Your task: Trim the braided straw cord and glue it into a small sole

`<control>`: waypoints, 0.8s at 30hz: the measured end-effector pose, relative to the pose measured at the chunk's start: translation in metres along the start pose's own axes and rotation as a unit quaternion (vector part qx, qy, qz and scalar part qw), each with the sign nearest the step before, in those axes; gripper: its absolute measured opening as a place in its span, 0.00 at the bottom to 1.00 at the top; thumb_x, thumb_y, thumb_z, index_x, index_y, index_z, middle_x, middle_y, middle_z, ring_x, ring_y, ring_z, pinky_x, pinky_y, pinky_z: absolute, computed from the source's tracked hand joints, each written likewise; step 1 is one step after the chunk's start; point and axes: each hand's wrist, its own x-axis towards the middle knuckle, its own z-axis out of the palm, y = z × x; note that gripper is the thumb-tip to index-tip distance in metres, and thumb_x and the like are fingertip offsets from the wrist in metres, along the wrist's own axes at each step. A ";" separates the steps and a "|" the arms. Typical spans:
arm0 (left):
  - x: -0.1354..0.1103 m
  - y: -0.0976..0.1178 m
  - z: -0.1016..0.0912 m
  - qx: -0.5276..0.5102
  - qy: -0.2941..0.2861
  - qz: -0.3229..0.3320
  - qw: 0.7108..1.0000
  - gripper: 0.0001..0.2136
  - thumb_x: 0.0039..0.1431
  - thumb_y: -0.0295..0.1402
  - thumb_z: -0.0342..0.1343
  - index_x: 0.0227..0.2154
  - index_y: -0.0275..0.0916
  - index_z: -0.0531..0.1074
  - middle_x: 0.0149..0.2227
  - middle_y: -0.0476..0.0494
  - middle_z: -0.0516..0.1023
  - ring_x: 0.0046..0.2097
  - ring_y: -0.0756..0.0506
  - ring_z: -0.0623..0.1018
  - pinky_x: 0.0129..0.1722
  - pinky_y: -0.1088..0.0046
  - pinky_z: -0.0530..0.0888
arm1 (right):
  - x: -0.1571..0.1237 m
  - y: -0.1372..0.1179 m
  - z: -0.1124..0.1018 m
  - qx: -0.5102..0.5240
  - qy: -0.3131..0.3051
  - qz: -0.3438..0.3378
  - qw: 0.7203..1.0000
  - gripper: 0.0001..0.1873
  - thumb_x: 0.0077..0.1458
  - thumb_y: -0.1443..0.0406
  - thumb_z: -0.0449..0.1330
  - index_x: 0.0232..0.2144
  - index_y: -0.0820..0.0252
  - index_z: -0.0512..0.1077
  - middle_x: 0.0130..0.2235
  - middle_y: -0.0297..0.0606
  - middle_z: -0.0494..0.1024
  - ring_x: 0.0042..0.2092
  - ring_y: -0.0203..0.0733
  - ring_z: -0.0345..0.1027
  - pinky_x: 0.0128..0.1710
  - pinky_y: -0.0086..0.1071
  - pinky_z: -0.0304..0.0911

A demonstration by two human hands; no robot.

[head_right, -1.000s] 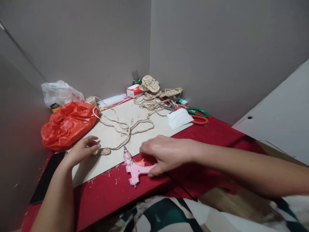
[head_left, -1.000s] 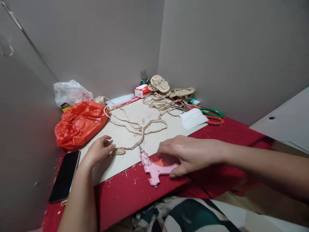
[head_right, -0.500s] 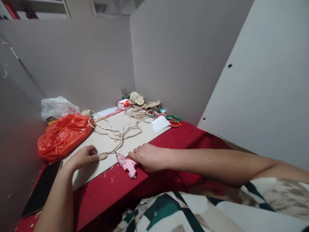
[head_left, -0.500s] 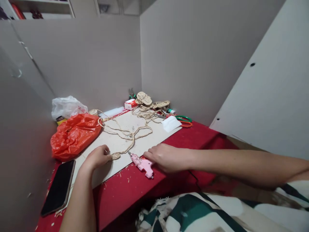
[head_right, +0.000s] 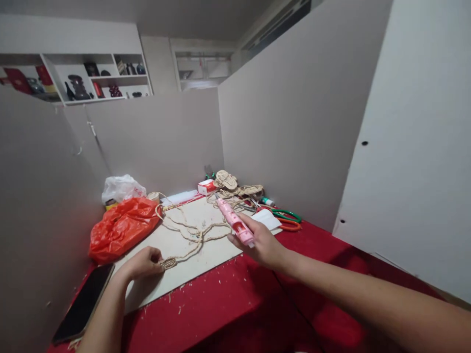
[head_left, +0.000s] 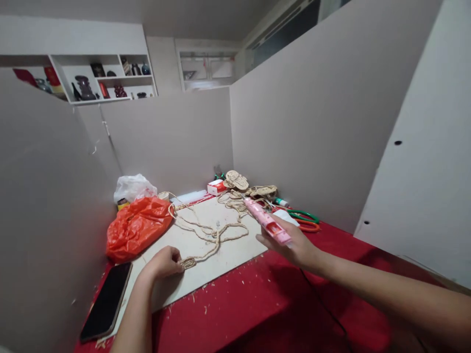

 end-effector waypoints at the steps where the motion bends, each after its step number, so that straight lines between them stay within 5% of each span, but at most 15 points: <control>1: 0.001 0.000 0.001 -0.016 0.003 0.005 1.000 0.05 0.35 0.30 0.60 0.17 0.38 0.68 0.17 0.53 0.67 0.23 0.49 0.65 0.23 0.74 0.57 | 0.003 0.001 0.001 0.021 0.000 0.019 1.000 0.13 0.52 0.57 0.58 0.28 0.57 0.58 0.26 0.33 0.63 0.27 0.37 0.57 0.27 0.30 0.56; 5: 0.007 -0.003 0.003 -0.112 0.020 0.016 0.993 0.09 0.39 0.34 0.61 0.19 0.38 0.66 0.18 0.52 0.67 0.22 0.50 0.65 0.24 0.75 0.59 | 0.026 0.004 0.009 0.115 -0.023 0.075 0.990 0.16 0.53 0.55 0.58 0.25 0.58 0.58 0.23 0.32 0.64 0.26 0.36 0.59 0.28 0.31 0.58; 11: 0.014 -0.005 0.000 -0.256 0.097 -0.002 0.962 0.19 0.39 0.47 0.64 0.28 0.38 0.68 0.21 0.51 0.69 0.23 0.50 0.68 0.25 0.74 0.64 | 0.074 0.006 0.028 0.259 -0.068 0.064 0.961 0.15 0.52 0.56 0.60 0.29 0.60 0.61 0.27 0.34 0.70 0.26 0.35 0.64 0.28 0.29 0.61; 15: 0.015 -0.002 0.003 -0.349 0.165 -0.025 0.922 0.23 0.35 0.47 0.68 0.31 0.38 0.71 0.20 0.51 0.70 0.22 0.50 0.69 0.25 0.75 0.65 | 0.112 0.010 0.036 0.190 -0.070 -0.016 0.979 0.12 0.55 0.58 0.58 0.28 0.60 0.63 0.26 0.33 0.68 0.26 0.33 0.61 0.28 0.27 0.59; 20: 0.018 0.002 0.014 -0.453 0.241 -0.030 0.858 0.22 0.31 0.43 0.72 0.30 0.37 0.74 0.19 0.52 0.69 0.22 0.51 0.67 0.23 0.76 0.67 | 0.179 0.034 0.024 0.063 0.035 -0.180 0.981 0.08 0.54 0.62 0.57 0.27 0.59 0.63 0.28 0.34 0.67 0.28 0.34 0.58 0.31 0.28 0.57; 24: 0.024 -0.004 0.020 -0.511 0.273 -0.050 0.814 0.22 0.27 0.44 0.73 0.26 0.37 0.75 0.21 0.51 0.70 0.23 0.51 0.69 0.22 0.76 0.69 | 0.215 0.063 0.019 0.060 0.062 -0.199 0.976 0.04 0.50 0.64 0.58 0.29 0.60 0.67 0.35 0.40 0.71 0.37 0.39 0.63 0.40 0.31 0.58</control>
